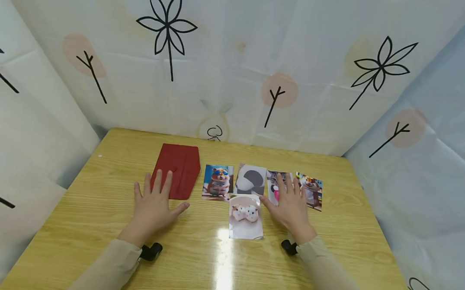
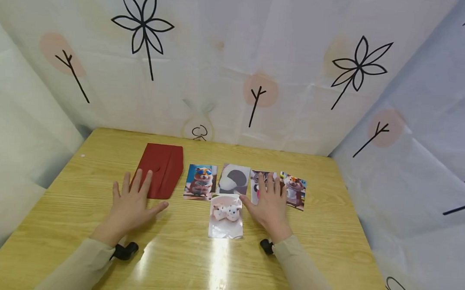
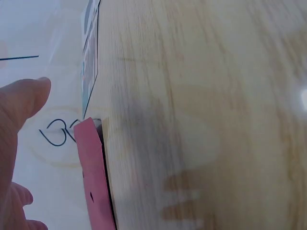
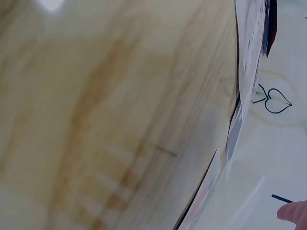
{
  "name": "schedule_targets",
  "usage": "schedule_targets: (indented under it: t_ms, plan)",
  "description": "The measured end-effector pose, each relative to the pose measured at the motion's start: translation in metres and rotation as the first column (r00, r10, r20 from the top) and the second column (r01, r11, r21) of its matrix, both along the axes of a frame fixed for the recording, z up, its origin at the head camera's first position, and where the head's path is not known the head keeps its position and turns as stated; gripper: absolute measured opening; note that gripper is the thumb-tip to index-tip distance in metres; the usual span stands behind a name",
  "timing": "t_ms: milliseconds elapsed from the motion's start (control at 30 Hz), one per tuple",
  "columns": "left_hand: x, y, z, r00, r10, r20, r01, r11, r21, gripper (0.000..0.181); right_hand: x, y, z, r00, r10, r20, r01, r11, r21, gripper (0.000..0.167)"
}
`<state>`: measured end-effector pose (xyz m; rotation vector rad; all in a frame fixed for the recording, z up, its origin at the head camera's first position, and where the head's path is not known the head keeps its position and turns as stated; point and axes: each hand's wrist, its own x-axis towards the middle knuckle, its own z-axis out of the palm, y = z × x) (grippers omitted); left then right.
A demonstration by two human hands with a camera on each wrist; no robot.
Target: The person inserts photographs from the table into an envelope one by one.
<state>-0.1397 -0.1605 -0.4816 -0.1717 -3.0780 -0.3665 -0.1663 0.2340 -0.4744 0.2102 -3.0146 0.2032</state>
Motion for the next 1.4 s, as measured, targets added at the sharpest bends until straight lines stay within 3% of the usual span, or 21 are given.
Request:
schedule_targets:
  t_ms: [133, 267, 500, 633, 900, 1100, 1400]
  plan:
    - [-0.004, 0.0, -0.002, 1.0, 0.026, -0.007, -0.026, 0.998, 0.057, 0.117, 0.0, -0.002, -0.002, 1.0, 0.009, 0.002, -0.009, 0.996, -0.089, 0.098]
    - [-0.011, 0.001, -0.005, 0.998, 0.06, -0.023, -0.057, 0.991, 0.12, 0.118, -0.002, -0.005, -0.004, 0.999, -0.013, 0.038, 0.022, 0.975, -0.22, 0.1]
    - [-0.023, 0.002, -0.007, 0.993, 0.111, -0.026, -0.105, 0.979, 0.173, 0.117, -0.006, -0.013, 0.0, 0.99, -0.029, 0.142, 0.089, 0.892, -0.444, 0.102]
    - [-0.026, 0.003, -0.007, 0.991, 0.132, 0.002, -0.13, 0.973, 0.193, 0.118, -0.007, -0.017, 0.001, 0.982, 0.008, 0.188, 0.089, 0.858, -0.505, 0.097]
    - [-0.027, 0.001, -0.004, 0.984, 0.172, 0.049, -0.178, 0.964, 0.199, 0.118, -0.008, -0.021, -0.008, 0.976, 0.056, 0.212, 0.051, 0.881, -0.47, 0.093]
    - [-0.031, -0.002, -0.007, 0.978, 0.193, 0.076, -0.205, 0.959, 0.198, 0.117, -0.007, -0.024, -0.011, 0.972, 0.09, 0.215, 0.021, 0.883, -0.469, 0.086]
    - [-0.034, -0.006, -0.013, 0.973, 0.204, 0.105, -0.221, 0.957, 0.189, 0.115, -0.006, -0.024, -0.013, 0.971, 0.126, 0.201, -0.03, 0.906, -0.422, 0.077]
